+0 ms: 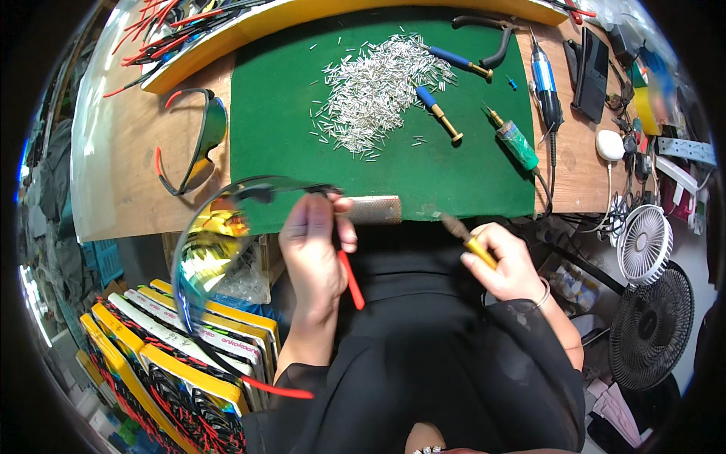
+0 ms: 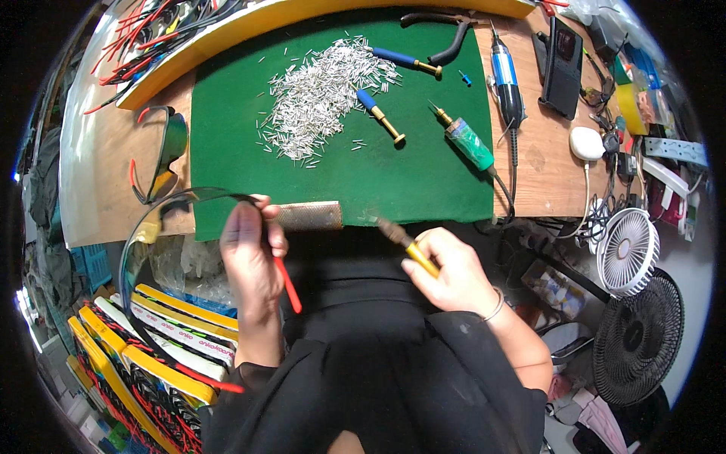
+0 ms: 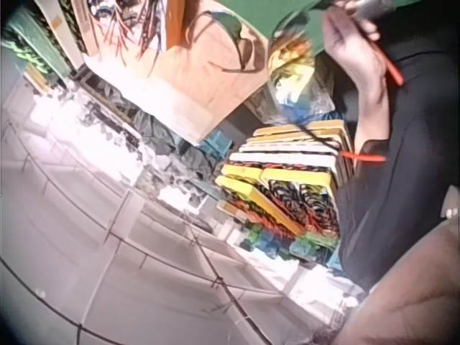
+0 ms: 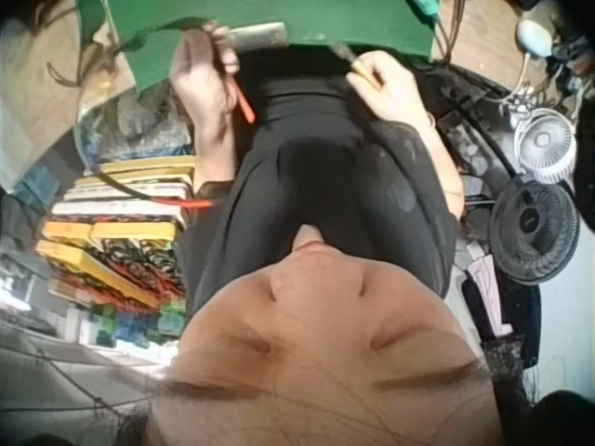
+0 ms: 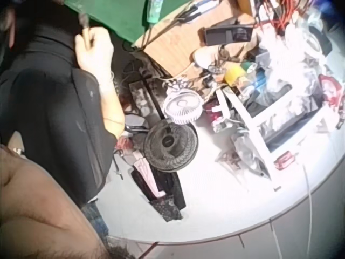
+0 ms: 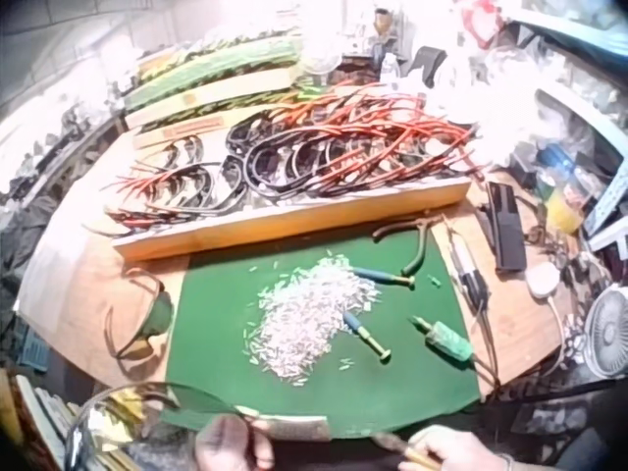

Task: The person assembles sunglasses by inserting small metal pins into the frame arms using a blue-handled tool. They repeatedly pick up sunglasses from a tray, insert pins into both arms, and place the finished units back into the tray.

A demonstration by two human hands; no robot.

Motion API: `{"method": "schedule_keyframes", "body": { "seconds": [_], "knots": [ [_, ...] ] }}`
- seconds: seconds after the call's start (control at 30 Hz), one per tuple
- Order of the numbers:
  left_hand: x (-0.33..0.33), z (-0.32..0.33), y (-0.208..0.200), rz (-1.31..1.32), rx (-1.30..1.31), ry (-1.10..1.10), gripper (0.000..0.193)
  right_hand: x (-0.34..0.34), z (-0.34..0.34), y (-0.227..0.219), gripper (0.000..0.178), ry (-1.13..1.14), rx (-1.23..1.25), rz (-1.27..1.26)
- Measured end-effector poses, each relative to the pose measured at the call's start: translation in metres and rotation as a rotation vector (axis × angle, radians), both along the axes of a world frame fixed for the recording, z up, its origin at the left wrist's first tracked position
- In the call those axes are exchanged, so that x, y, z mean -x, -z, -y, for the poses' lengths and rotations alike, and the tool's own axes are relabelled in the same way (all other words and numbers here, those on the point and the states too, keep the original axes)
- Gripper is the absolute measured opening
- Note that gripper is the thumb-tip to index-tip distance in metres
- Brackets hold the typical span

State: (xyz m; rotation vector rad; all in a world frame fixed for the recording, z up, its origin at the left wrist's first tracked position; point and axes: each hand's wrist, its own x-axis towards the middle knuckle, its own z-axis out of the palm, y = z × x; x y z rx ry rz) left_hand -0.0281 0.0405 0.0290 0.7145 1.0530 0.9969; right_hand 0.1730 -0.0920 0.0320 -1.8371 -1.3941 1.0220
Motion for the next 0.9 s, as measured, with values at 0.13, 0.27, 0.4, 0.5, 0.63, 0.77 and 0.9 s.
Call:
{"method": "schedule_keyframes", "body": {
  "seconds": [0.13, 0.27, 0.4, 0.5, 0.63, 0.77, 0.9],
  "knots": [
    [-0.022, 0.005, 0.006, 0.132, 0.158, 0.109, 0.019, -0.013, 0.005, -0.009, 0.024, 0.035, -0.059, 0.054],
    [-0.019, 0.013, 0.015, 0.087, 0.165, 0.165, 0.018, -0.068, 0.015, -0.023, 0.019, 0.554, -0.162, 0.395],
    [-0.034, 0.023, 0.012, 0.105, 0.322, 0.338, 0.016, -0.153, 0.034, 0.025, 0.024, 0.568, 0.025, 0.992],
    [-0.032, 0.033, 0.017, -0.031, 0.336, 0.361, 0.019, -0.143, 0.023, 0.035, 0.028, 0.494, 0.008, 1.189],
    [-0.023, 0.039, 0.030, -0.065, 0.386, 0.359, 0.023, -0.081, -0.006, -0.028, 0.039, 0.450, -0.232, 1.031],
    [-0.034, 0.046, 0.049, 0.236, 0.254, 0.418, 0.031, -0.019, -0.044, -0.048, 0.047, -0.102, -0.119, 0.072],
    [-0.023, 0.043, 0.027, 0.035, 0.220, 0.605, 0.022, 0.002, -0.069, -0.012, 0.019, -0.182, -0.470, 0.164]
  ]
}}
